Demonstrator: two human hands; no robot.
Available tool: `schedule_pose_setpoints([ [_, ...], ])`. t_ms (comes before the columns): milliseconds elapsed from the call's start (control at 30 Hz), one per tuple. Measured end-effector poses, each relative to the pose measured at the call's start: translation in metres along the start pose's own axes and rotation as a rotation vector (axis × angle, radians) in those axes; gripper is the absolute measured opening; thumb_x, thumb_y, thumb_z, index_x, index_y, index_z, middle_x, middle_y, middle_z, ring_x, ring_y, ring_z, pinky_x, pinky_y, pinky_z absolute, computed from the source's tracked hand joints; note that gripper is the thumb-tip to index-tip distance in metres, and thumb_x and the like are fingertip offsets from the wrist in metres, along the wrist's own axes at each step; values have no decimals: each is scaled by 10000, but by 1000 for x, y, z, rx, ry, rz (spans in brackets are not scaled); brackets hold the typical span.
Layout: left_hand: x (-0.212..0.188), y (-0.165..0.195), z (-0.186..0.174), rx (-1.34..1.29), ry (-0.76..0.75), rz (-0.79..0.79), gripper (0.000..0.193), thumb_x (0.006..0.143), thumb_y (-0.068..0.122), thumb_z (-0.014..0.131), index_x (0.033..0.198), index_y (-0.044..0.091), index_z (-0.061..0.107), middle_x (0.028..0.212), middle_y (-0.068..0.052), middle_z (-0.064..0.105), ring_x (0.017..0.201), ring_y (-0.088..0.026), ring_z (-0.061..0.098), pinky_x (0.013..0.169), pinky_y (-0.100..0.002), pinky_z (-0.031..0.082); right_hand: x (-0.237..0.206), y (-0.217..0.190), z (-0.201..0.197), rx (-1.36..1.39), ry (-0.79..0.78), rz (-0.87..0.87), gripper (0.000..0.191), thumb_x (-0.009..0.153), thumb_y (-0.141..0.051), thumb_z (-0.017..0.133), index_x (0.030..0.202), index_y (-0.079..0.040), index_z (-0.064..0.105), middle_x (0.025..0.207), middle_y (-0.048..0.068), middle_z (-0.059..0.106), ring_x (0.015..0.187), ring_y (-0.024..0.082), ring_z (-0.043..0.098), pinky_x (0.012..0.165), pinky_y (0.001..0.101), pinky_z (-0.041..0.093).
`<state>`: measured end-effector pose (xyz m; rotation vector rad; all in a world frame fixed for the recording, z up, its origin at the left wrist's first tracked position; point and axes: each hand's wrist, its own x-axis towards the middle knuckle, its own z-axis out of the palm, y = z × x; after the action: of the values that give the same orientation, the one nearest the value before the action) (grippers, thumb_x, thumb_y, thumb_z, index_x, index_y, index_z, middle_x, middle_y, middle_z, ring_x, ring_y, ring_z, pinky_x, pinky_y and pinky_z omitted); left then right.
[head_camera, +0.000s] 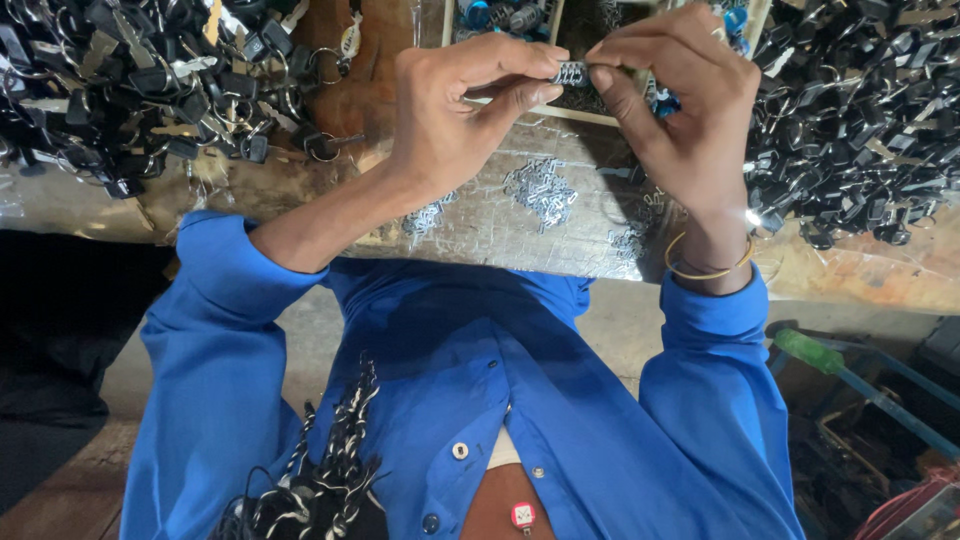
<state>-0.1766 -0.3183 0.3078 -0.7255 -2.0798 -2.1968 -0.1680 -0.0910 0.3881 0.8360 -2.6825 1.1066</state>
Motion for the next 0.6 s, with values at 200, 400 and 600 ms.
schedule_pose_setpoints([
  [200,2,0,2,15,1,51,136,997,-66,785,1114,-27,730,1157,-146,762,1134,-224,764,979,-314,674,2,-12,-2,-216,-36,-62,164,997,57,784,1124,-16,712,1108,74,722,1024,252,665,917,365,449],
  [400,2,1,2,52,-4,47,153,968,-89,791,1097,-30,734,1129,-146,770,1109,-220,772,960,-309,675,1,-19,-4,-348,-93,-134,207,919,57,781,1101,-14,712,1119,79,725,993,256,639,874,395,428],
  [600,1,1,2,2,-7,45,136,989,-105,773,1098,-42,723,1155,-151,762,1139,-228,762,991,-317,679,-5,2,6,-222,25,121,194,944,-11,744,1124,-86,739,1106,39,729,1090,229,640,993,402,426],
])
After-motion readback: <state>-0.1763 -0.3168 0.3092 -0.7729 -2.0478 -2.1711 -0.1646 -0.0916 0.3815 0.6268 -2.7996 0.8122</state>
